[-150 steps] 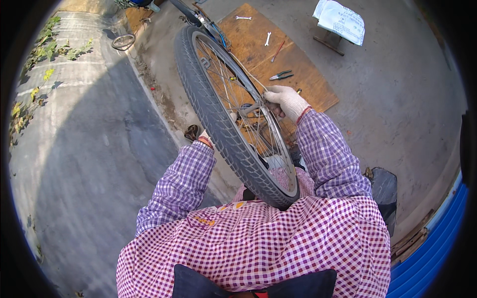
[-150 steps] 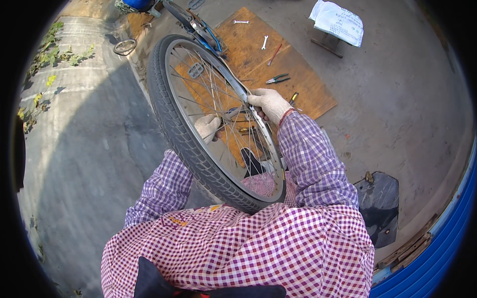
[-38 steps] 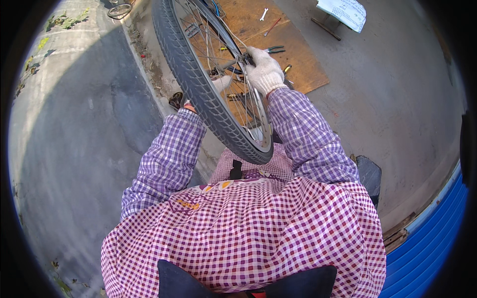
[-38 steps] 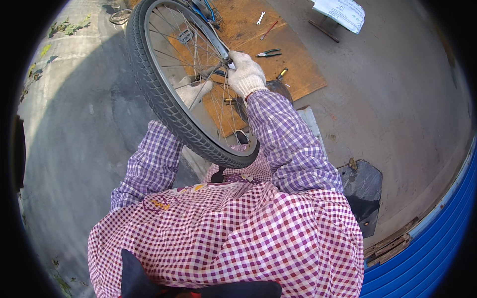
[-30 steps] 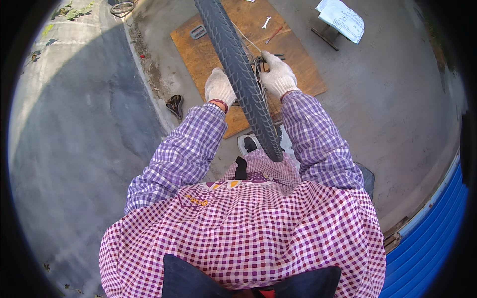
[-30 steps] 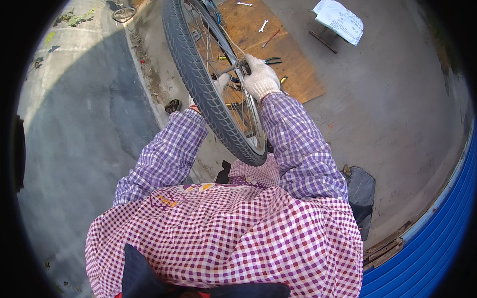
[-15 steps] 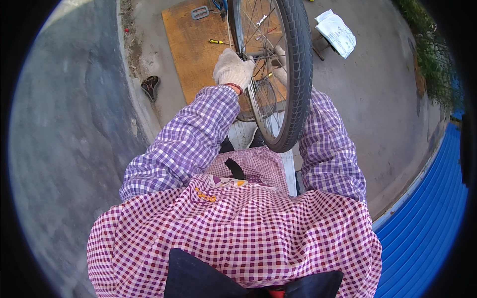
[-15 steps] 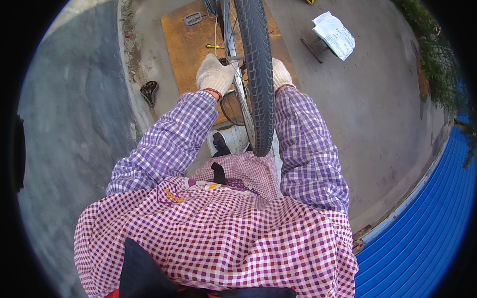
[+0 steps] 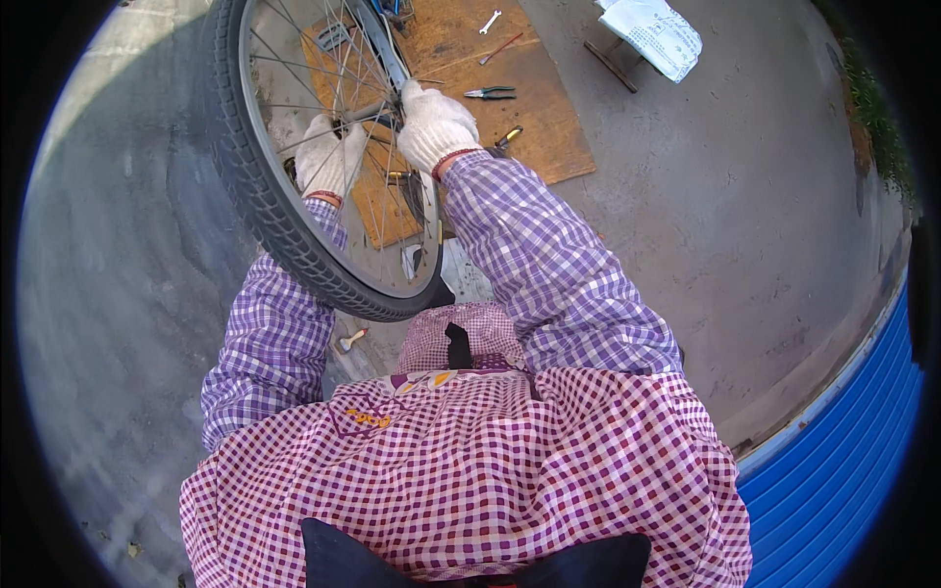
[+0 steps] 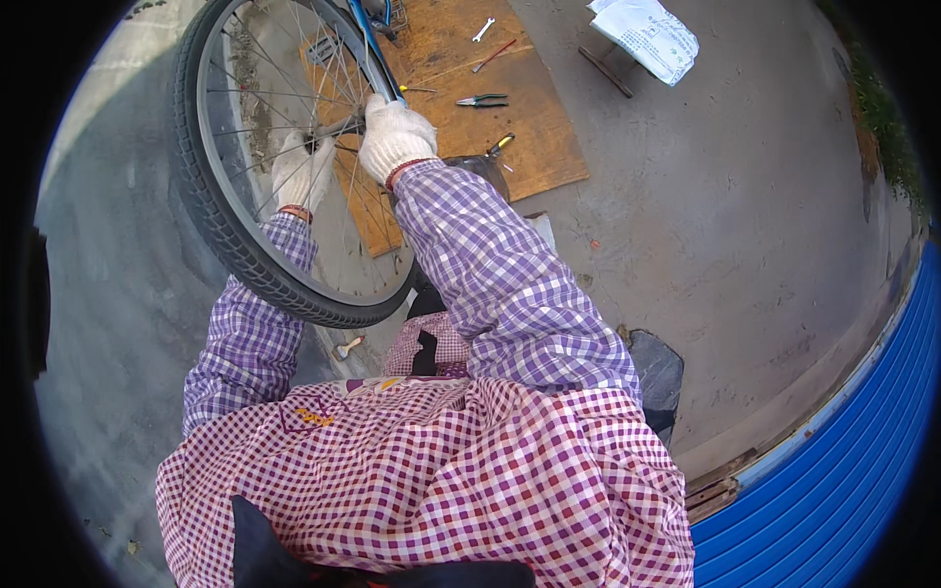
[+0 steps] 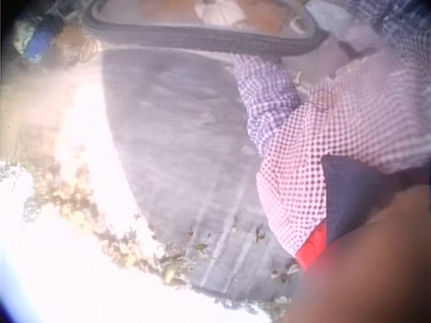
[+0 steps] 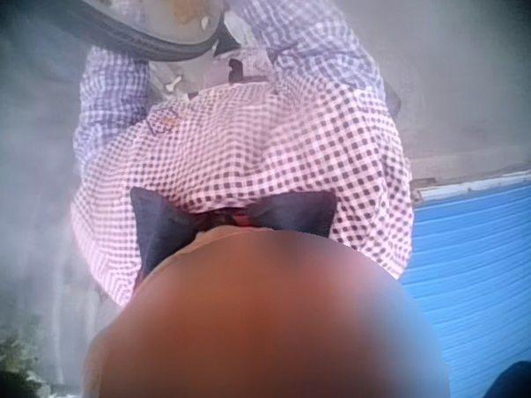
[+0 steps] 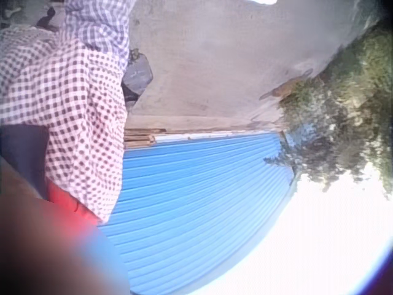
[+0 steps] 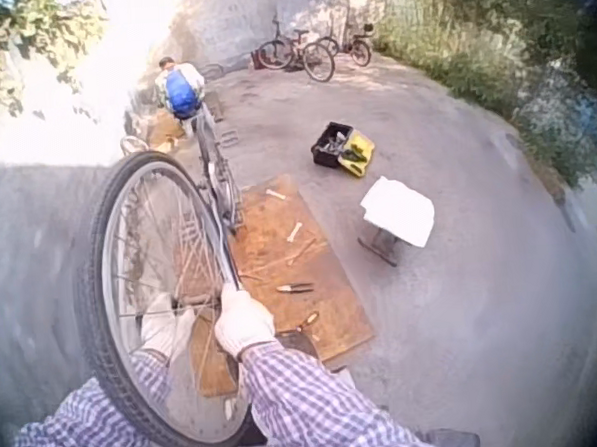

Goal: The person removes a bicycle wheel, inspects the tire and rim, then reinstalls the wheel onto the bicycle frame. They tighten the axle nuts and adjust the brake cable by hand.

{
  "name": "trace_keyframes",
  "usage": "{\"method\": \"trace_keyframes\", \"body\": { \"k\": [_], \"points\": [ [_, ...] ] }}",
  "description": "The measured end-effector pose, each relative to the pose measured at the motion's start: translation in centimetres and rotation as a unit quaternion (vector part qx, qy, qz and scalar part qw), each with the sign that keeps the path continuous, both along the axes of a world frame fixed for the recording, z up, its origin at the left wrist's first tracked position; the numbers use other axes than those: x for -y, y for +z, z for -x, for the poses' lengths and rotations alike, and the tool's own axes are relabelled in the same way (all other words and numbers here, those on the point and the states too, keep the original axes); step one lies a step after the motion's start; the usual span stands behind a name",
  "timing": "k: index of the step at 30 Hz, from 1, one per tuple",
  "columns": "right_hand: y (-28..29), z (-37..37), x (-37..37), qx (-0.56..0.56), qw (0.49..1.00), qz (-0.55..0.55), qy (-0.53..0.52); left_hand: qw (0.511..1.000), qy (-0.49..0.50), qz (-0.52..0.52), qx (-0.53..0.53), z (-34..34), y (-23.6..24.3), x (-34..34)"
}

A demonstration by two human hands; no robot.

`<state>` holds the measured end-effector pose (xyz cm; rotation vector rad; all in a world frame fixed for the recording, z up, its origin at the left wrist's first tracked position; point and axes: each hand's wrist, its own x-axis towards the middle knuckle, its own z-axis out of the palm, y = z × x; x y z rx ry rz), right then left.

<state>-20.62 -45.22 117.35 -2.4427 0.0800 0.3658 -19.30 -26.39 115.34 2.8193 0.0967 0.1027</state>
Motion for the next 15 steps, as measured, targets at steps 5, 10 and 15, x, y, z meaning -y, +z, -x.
{"method": "trace_keyframes", "body": {
  "k": [5, 10, 15],
  "points": [
    [1.8, -2.1, 7.5, -0.009, 0.999, -0.017, 0.033, 0.998, -0.048, -0.047, -0.009, -2.5, 1.0, 6.2],
    [2.6, -4.1, 4.9, 0.007, 0.999, -0.036, 0.030, 0.998, -0.046, -0.041, 0.007, -4.2, 2.2, 4.5],
    [1.6, -3.0, 1.0, 0.065, 0.997, -0.045, 0.005, 0.999, -0.031, -0.036, -0.015, -3.7, 2.1, 0.6]
  ]
}}
